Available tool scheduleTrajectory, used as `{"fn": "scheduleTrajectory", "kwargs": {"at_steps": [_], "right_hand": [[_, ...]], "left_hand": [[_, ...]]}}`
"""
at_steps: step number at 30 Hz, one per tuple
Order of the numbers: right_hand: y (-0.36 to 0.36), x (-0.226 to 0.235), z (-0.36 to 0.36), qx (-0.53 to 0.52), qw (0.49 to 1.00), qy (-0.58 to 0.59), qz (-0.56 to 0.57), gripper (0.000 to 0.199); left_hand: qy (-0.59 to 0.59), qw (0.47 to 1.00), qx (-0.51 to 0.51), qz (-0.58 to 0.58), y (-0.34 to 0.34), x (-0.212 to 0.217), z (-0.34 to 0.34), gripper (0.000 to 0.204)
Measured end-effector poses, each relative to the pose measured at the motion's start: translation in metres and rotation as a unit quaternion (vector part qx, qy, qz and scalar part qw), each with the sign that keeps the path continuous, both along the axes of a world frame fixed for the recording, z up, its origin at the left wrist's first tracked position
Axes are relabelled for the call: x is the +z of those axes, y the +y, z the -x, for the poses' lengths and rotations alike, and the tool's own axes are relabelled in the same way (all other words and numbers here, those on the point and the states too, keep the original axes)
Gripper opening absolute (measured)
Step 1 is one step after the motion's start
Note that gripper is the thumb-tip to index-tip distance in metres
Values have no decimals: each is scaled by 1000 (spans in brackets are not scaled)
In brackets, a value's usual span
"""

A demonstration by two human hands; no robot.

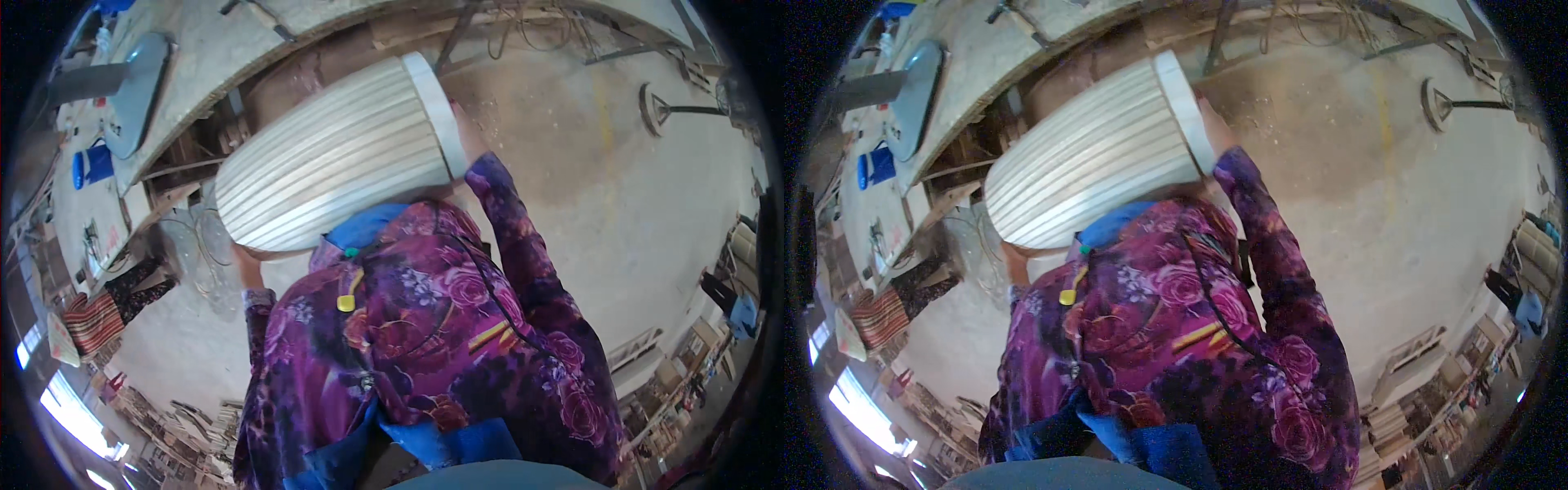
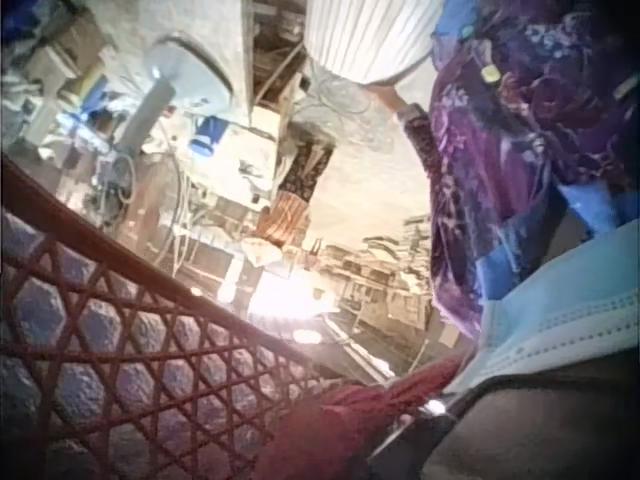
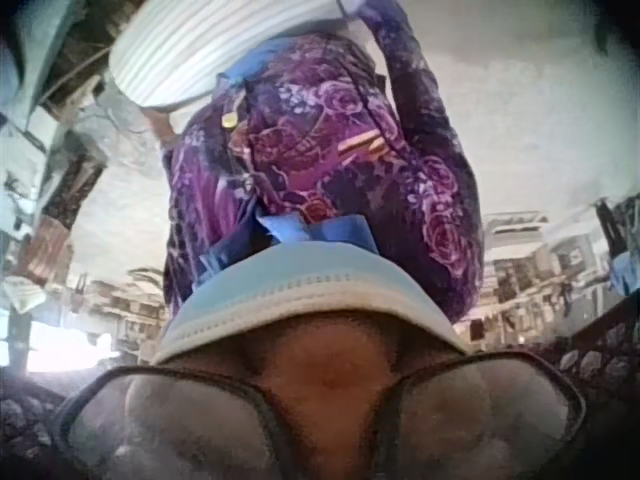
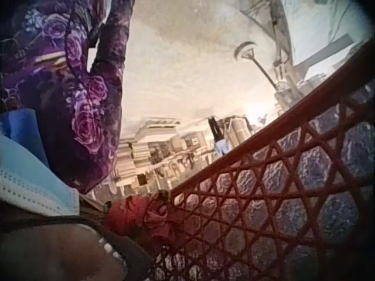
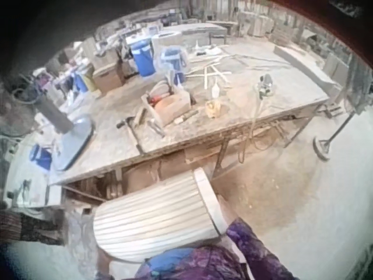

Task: Assembling a cylindrical wooden structure by applying glue and fitting wooden strips to a frame.

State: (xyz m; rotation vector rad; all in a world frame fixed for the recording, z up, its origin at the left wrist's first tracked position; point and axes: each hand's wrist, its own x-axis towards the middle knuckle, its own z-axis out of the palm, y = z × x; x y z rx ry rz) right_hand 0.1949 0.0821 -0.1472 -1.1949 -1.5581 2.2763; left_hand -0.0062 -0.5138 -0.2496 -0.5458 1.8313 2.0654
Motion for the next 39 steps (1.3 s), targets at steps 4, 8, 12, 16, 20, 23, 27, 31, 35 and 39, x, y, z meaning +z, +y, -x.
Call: {"fn": "scheduleTrajectory", "kwargs": {"at_steps": [4, 8, 12, 16, 20, 23, 27, 31, 35, 39], "right_hand": [[24, 1, -22, 89, 979, -31, -180, 50], [52, 28, -57, 57, 972, 8, -228, 50], [68, 65, -43, 1, 997, 48, -65, 45], [49, 114, -33, 16, 985, -77, -156, 57], [40, 161, -32, 179, 874, -143, -428, 60], [42, 182, -26, 143, 905, -129, -379, 63], [35, 205, -9, 186, 894, -73, -401, 60], [12, 229, 26, 81, 977, -28, -197, 55], [-18, 250, 66, 73, 982, -47, -167, 50], [-43, 268, 97, 103, 994, -25, -23, 46]], "left_hand": [[27, 1000, 14, -9, 37, 11, -12, 52], [23, 999, -40, -18, 96, 30, -19, 49], [2, 999, 17, -41, 150, 36, -25, 48], [-72, 989, 103, -80, 193, 32, -6, 38], [-76, 994, 54, -64, 210, 36, 4, 29], [-96, 988, 69, -100, 215, 39, 0, 29], [-115, 978, 100, -144, 208, 32, -2, 31], [-139, 973, 101, -155, 189, 10, -1, 35], [-145, 968, 181, -94, 174, -21, 4, 37], [-43, 952, 209, 220, 155, -24, 21, 40]]}}
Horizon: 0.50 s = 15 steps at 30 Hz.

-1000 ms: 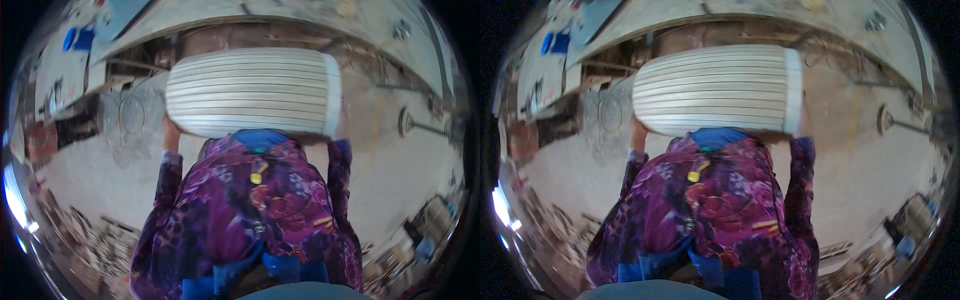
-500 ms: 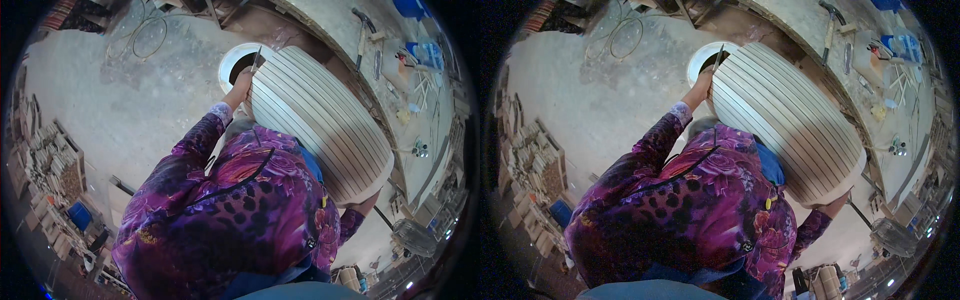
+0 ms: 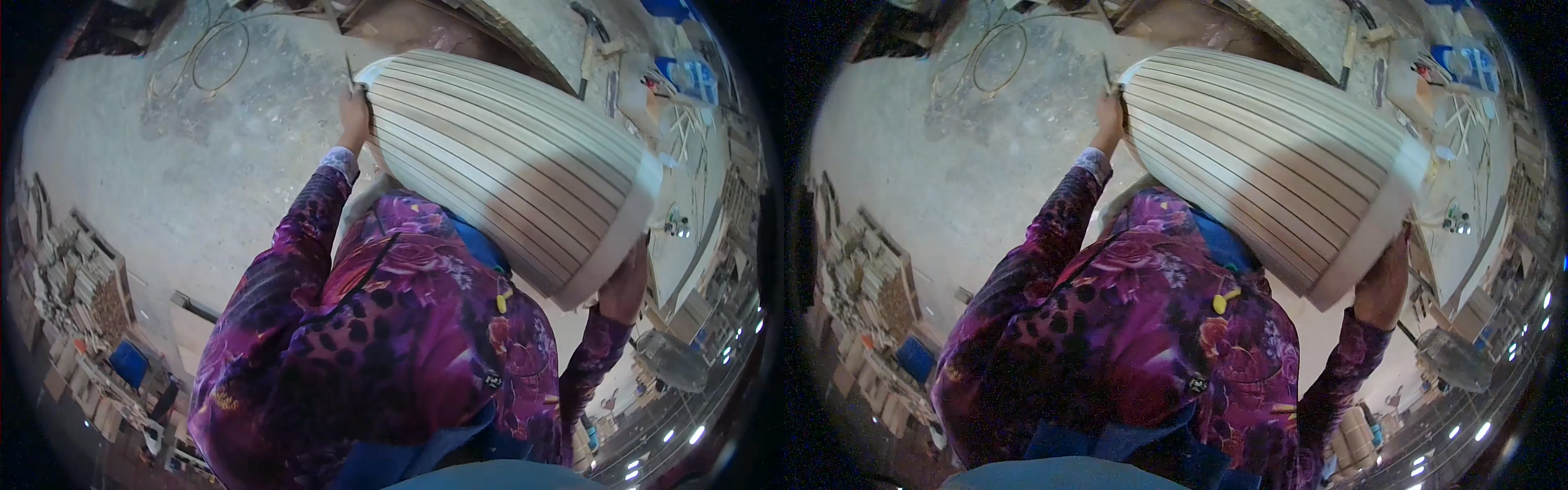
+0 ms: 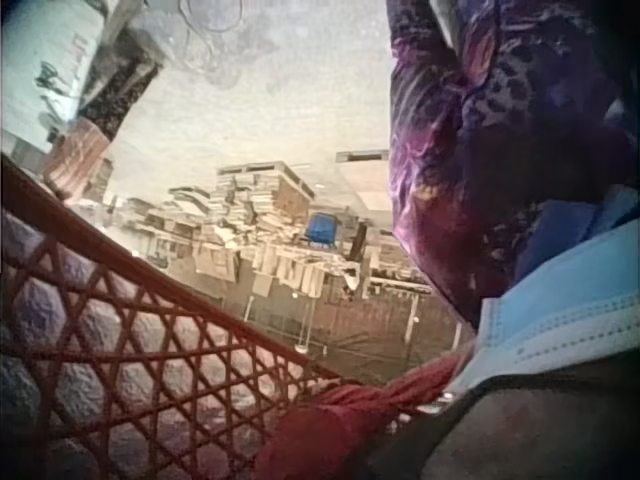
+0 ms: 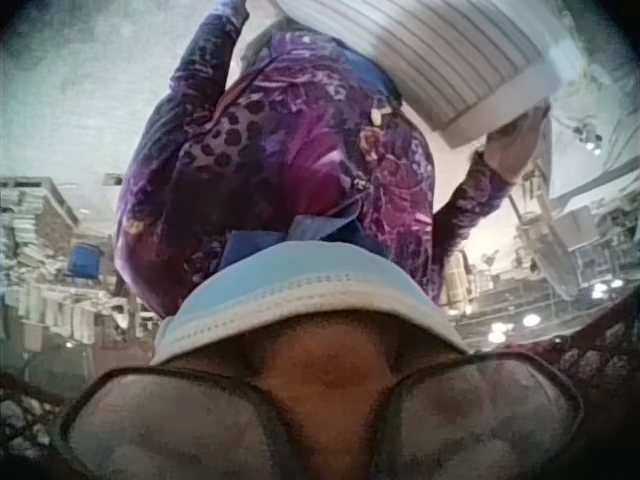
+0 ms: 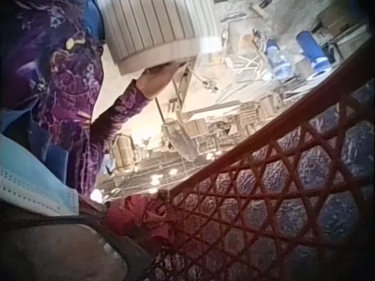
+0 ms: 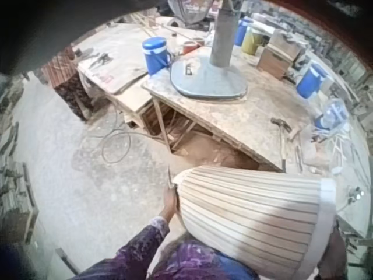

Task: Assembling a cylindrical wooden structure by applying glue and fitting wooden strips to a frame.

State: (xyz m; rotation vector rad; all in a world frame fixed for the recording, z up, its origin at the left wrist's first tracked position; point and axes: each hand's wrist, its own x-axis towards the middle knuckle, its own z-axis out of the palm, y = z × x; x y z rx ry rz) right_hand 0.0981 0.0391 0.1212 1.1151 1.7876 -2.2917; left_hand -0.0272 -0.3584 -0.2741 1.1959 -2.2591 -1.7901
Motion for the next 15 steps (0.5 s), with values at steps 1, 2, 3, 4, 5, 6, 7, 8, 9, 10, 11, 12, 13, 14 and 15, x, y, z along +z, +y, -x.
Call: {"fn": "scheduleTrajectory", "kwargs": {"at_steps": [1, 2, 3, 4, 5, 6, 7, 8, 9, 10, 11, 12, 13, 14, 15], "right_hand": [[-6, 2, 7, -11, 999, 0, 40, 46], [-14, -1, 17, 88, 966, 44, 239, 40], [-24, -3, 24, 193, 962, 68, 179, 37], [-36, -5, 33, 294, 952, 79, 28, 34], [-52, -10, 38, 326, 928, 65, -168, 34], [-71, -15, 44, 325, 903, 32, -278, 33], [-88, -16, 58, 276, 953, 45, -120, 31], [-106, -17, 72, 252, 960, 55, 108, 30], [-126, -17, 86, 223, 927, 75, 292, 29], [-147, -16, 100, 206, 897, 56, 388, 28], [-172, -18, 110, 206, 906, 29, 368, 28], [-195, -19, 118, 221, 900, 27, 374, 27], [-213, -18, 123, 218, 910, 3, 353, 27], [-227, -17, 128, 229, 905, 3, 357, 27], [-239, -18, 131, 232, 913, -9, 335, 26]], "left_hand": [[-12, 991, -19, 129, -3, 10, 6, 42], [63, 986, -40, 149, -9, 25, 10, 42], [102, 983, -64, 138, -15, 45, 11, 42], [142, 976, -96, 134, -20, 69, 14, 39], [180, 967, -118, 133, -19, 95, 16, 36], [227, 963, -137, 55, -13, 121, 13, 34], [278, 949, -150, -10, -12, 149, 7, 31], [275, 948, -159, -34, -8, 175, -1, 31], [279, 945, -164, -48, -1, 198, -11, 30], [289, 941, -165, -53, 5, 216, -18, 29], [331, 928, -169, -34, 9, 230, -22, 30], [304, 941, -142, -41, 9, 239, -19, 30], [291, 948, -119, -45, 6, 244, -17, 30], [295, 948, -103, -55, -1, 245, -14, 30], [299, 948, -87, -67, -8, 244, -10, 31]]}}
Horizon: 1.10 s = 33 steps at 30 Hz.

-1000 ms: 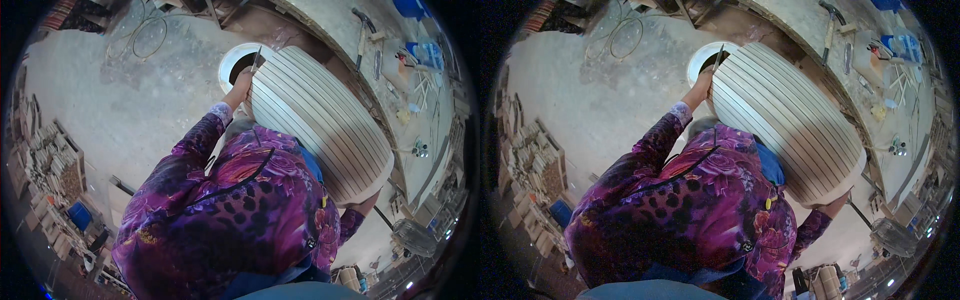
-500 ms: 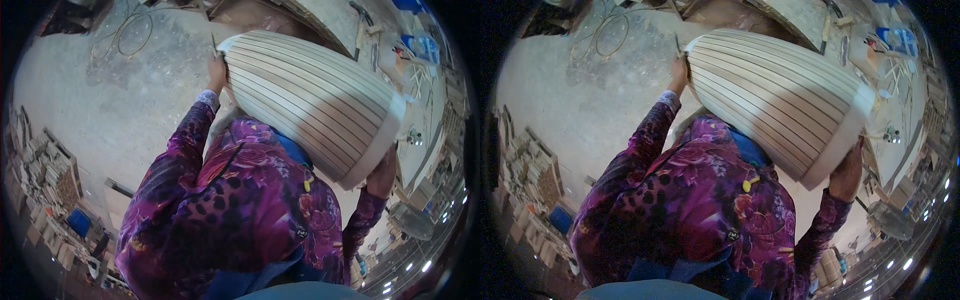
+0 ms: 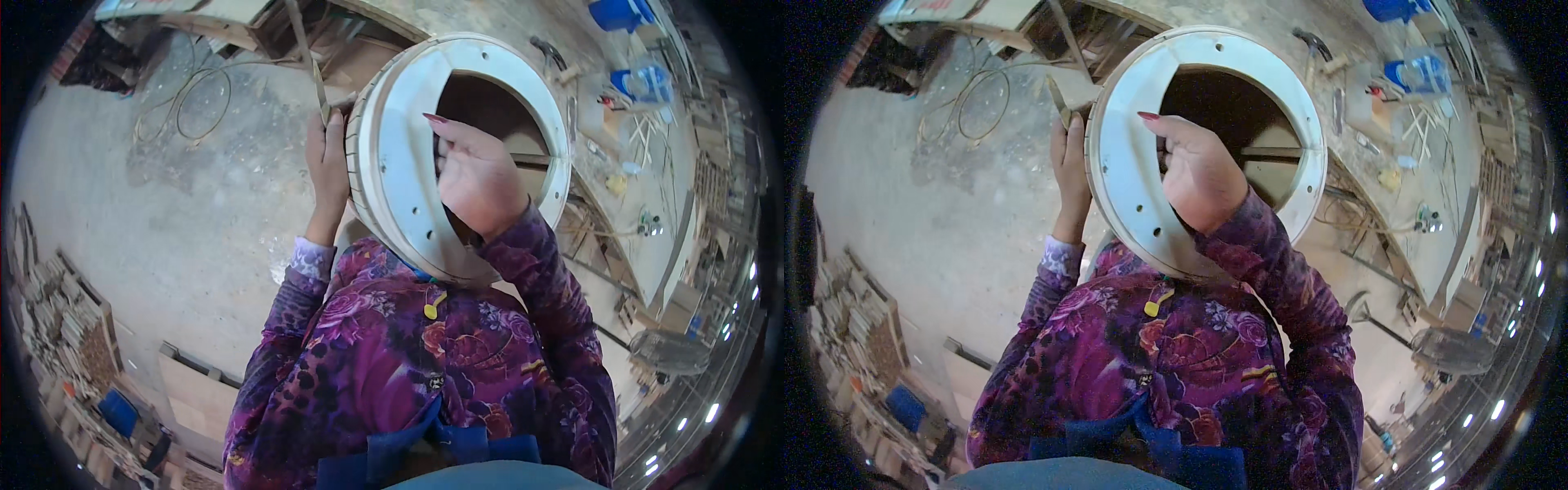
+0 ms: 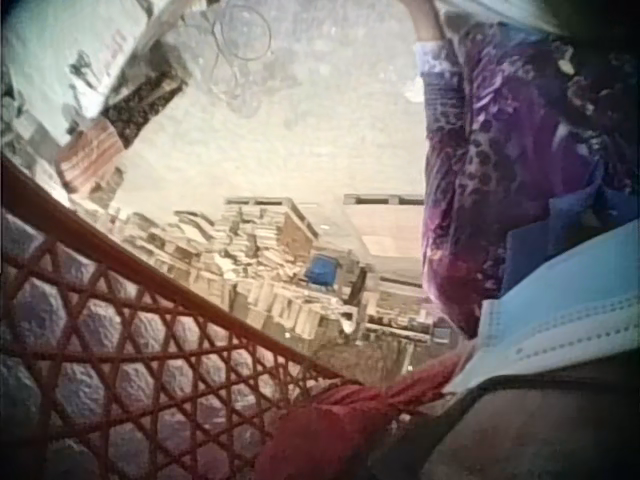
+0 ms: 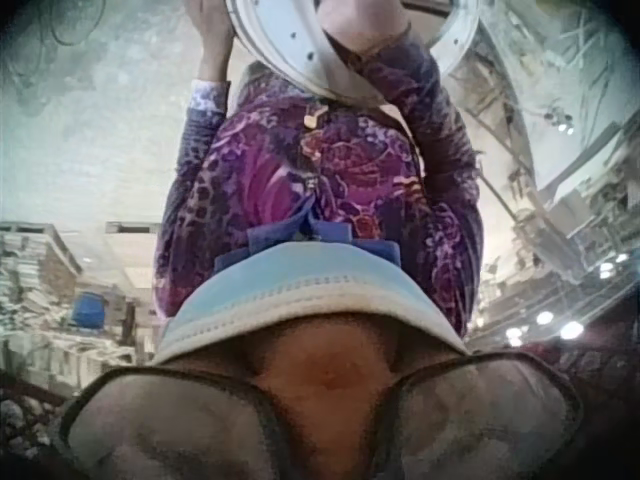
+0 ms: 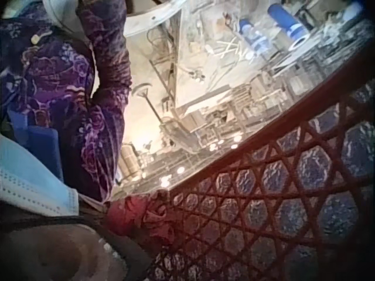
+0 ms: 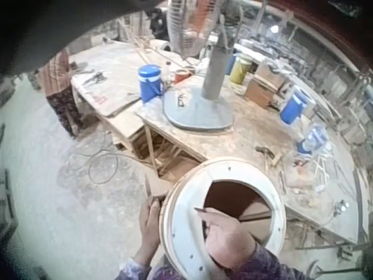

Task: Assembling a cylindrical wooden structure by applying glue and fitting wooden strips to a frame.

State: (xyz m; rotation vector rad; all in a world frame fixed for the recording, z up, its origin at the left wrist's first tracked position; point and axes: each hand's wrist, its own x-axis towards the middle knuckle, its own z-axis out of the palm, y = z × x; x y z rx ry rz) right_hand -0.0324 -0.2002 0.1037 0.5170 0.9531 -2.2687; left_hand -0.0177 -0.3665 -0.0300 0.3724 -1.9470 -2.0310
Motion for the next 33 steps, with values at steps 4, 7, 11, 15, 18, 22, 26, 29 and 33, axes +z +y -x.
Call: {"fn": "scheduleTrajectory", "kwargs": {"at_steps": [4, 7, 11, 15, 18, 22, 26, 29, 33], "right_hand": [[-27, -12, 13, 20, 1000, -16, -12, 29], [-35, -23, 21, 76, 997, -18, 0, 25], [-45, -34, 26, 131, 991, 2, -4, 24], [-34, -33, 31, 182, 976, 90, -82, 34], [5, -22, 50, 239, 901, 303, -200, 45], [79, -3, 90, 161, 825, 442, -313, 34], [137, -9, 99, 64, 786, 439, -432, 35], [163, -24, 95, 114, 746, 474, -453, 39], [180, -34, 82, 184, 644, 547, -501, 25]], "left_hand": [[-8, 999, 6, -38, -24, -20, 12, 32], [-13, 998, 11, -65, -41, -36, 18, 31], [-27, 990, 17, -141, -61, -46, 22, 31], [-35, 991, 21, -126, -63, -51, 17, 31], [-12, 999, 33, -29, -64, -57, 12, 32], [-28, 995, 61, 70, -79, -59, 9, 33], [-47, 978, 99, 175, -96, -43, -1, 34], [-46, 980, 143, 130, -105, -19, -23, 36], [61, 977, 199, 35, -99, 6, -72, 40]]}}
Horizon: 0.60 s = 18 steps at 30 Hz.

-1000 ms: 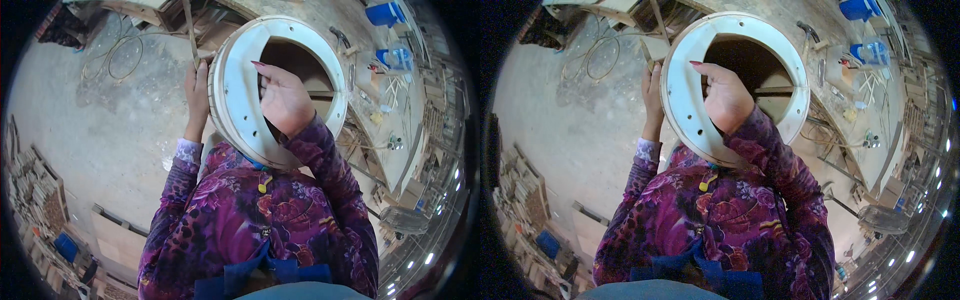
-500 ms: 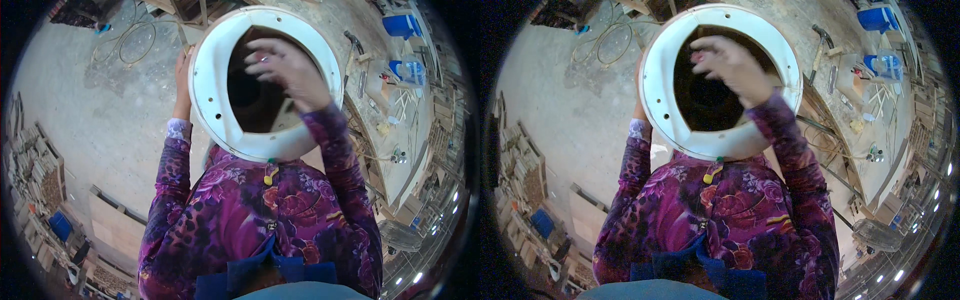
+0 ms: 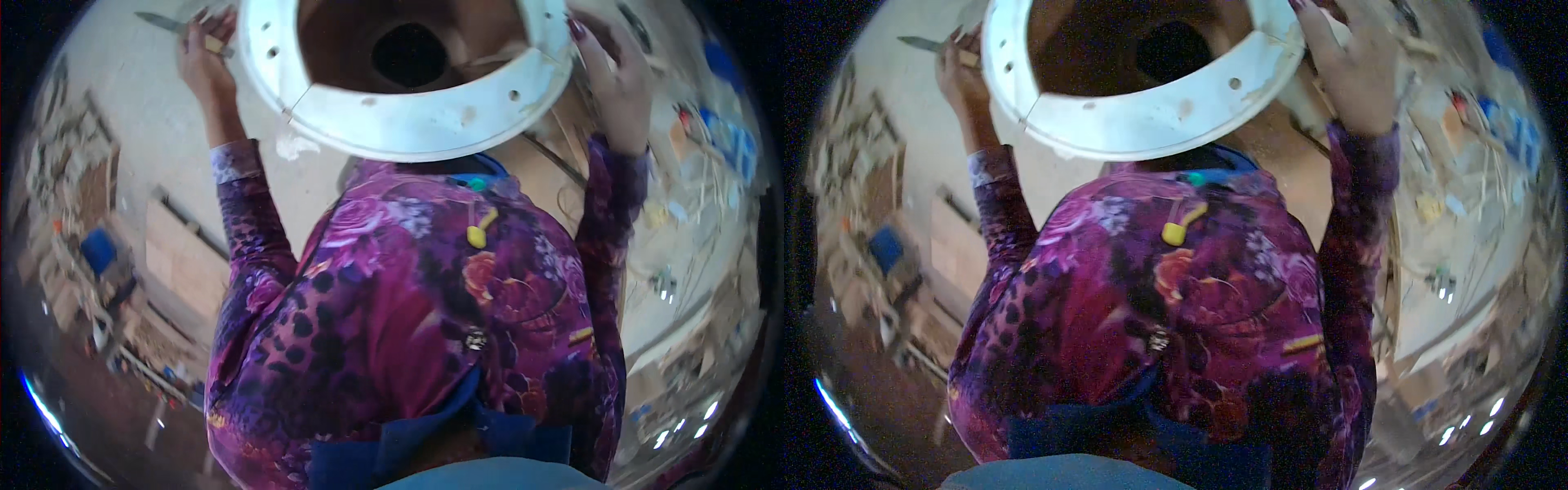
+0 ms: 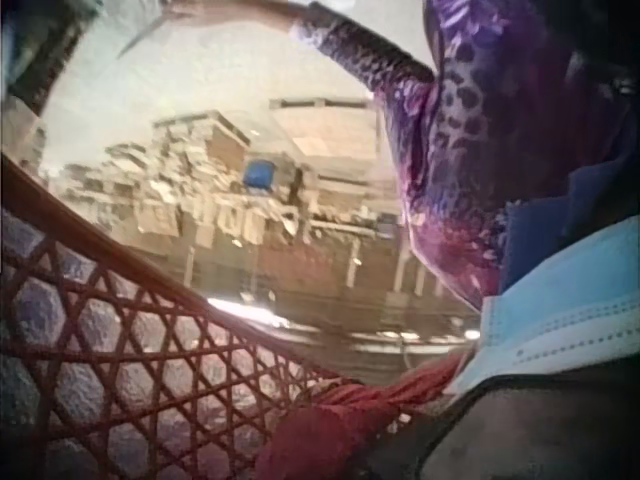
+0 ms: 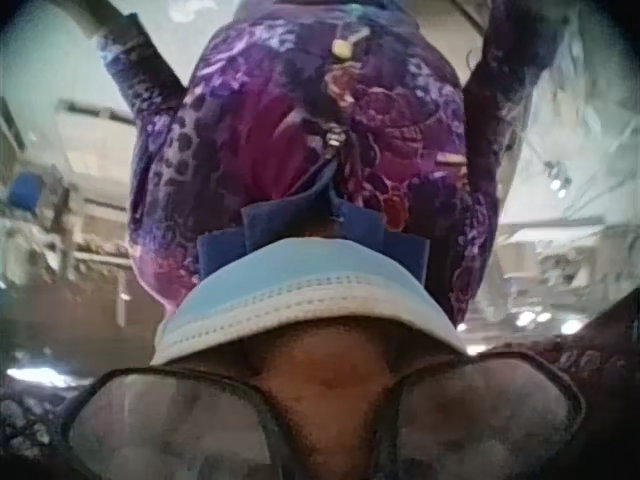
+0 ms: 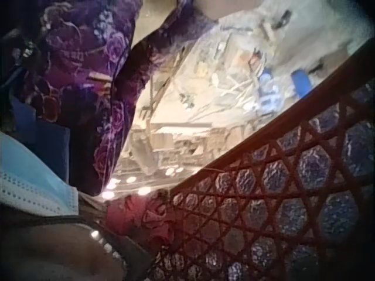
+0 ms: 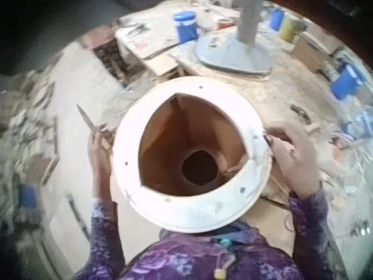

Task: Assembling a cylindrical wooden structure by applying glue and fitting wooden strips to a frame.

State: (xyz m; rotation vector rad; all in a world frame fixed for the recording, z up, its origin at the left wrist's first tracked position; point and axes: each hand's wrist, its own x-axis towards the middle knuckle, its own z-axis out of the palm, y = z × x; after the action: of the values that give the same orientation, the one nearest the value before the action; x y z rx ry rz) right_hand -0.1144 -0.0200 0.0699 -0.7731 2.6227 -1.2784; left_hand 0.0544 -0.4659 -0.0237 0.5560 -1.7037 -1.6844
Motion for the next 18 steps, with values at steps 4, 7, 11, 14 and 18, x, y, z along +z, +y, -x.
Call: {"fn": "scheduleTrajectory", "kwargs": {"at_steps": [4, 7, 11, 14, 18], "right_hand": [[-10, 2, -15, 137, 975, 173, 32, 22], [-25, 6, -30, 243, 948, 195, 63, 27], [-53, 6, -57, 389, 892, 228, 27, 57], [-69, 5, -86, 400, 889, 222, -35, 87], [-88, 0, -102, 381, 891, 214, -123, 104]], "left_hand": [[9, 995, 95, -30, 33, 17, -56, 40], [20, 987, 150, -47, 83, 13, -87, 41], [-15, 976, 195, -98, 114, 14, -103, 37], [-34, 979, 176, -101, 109, 21, -99, 44], [-55, 977, 179, -103, 80, 23, -69, 39]]}}
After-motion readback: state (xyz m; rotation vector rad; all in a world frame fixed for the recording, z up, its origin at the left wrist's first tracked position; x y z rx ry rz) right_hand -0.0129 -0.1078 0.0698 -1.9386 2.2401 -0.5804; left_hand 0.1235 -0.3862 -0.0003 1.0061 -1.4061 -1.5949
